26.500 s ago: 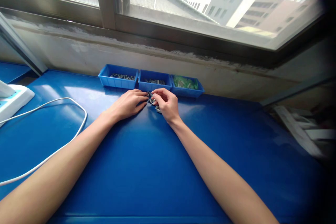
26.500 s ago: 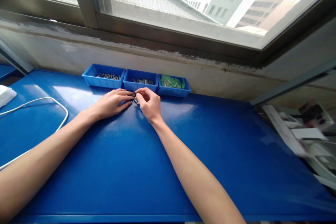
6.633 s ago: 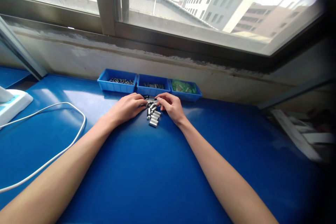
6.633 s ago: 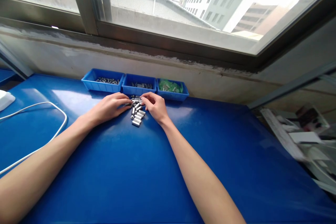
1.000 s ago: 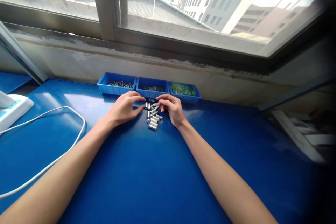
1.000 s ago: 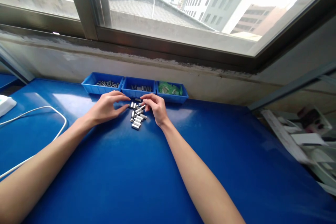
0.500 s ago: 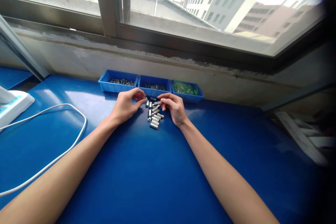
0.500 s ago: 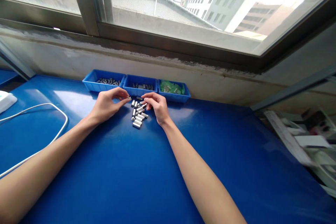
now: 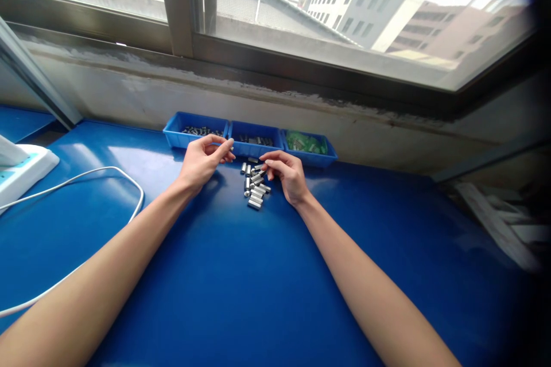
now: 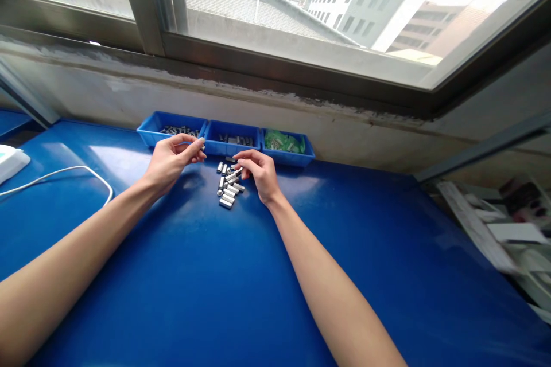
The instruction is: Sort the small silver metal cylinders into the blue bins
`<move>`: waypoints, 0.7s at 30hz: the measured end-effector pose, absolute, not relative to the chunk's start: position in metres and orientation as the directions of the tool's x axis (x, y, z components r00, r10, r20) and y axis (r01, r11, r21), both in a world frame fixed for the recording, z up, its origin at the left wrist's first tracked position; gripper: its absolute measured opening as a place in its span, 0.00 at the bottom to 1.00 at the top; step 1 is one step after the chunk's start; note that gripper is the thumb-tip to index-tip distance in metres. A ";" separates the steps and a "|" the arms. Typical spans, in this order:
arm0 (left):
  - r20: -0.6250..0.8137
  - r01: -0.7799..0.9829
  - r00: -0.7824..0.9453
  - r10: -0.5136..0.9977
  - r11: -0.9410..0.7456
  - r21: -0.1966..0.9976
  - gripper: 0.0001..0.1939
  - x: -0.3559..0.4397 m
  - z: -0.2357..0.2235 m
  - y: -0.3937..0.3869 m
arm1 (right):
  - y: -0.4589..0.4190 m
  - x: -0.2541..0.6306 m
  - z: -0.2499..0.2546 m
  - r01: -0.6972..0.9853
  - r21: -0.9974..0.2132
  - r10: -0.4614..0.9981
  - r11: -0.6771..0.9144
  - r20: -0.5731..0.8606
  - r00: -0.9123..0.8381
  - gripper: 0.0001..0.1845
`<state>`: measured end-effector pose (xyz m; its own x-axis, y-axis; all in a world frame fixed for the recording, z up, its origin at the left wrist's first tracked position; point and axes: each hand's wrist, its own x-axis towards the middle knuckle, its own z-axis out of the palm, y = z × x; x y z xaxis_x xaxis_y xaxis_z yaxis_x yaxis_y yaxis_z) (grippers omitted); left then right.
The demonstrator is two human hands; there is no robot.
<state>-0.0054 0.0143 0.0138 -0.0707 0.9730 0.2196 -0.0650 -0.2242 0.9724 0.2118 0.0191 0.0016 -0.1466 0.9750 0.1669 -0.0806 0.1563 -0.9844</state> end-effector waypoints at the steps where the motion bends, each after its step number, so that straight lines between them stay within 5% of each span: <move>1: 0.206 -0.106 -0.093 0.974 -0.215 0.971 0.20 -0.006 0.015 0.015 | 0.019 0.212 0.002 -0.083 -0.984 0.975 0.157 0.168 -0.146 0.09; 9: 0.189 -0.376 -0.250 0.950 -0.275 0.885 0.20 -0.016 0.024 0.020 | 0.018 0.211 0.003 -0.079 -0.985 0.976 0.153 0.163 -0.146 0.09; 13: 0.284 -0.136 -0.215 0.934 -0.316 0.939 0.16 -0.017 0.021 0.019 | 0.018 0.211 0.003 -0.073 -0.985 0.975 0.156 0.165 -0.148 0.09; 17: 0.428 0.325 0.103 0.898 -0.436 0.839 0.15 -0.010 0.014 0.010 | 0.018 0.212 0.003 -0.066 -0.986 0.975 0.155 0.163 -0.150 0.09; 21: 0.483 0.441 0.554 0.679 -0.731 0.521 0.18 0.001 0.006 0.004 | 0.018 0.211 0.003 -0.072 -0.984 0.974 0.165 0.174 -0.147 0.08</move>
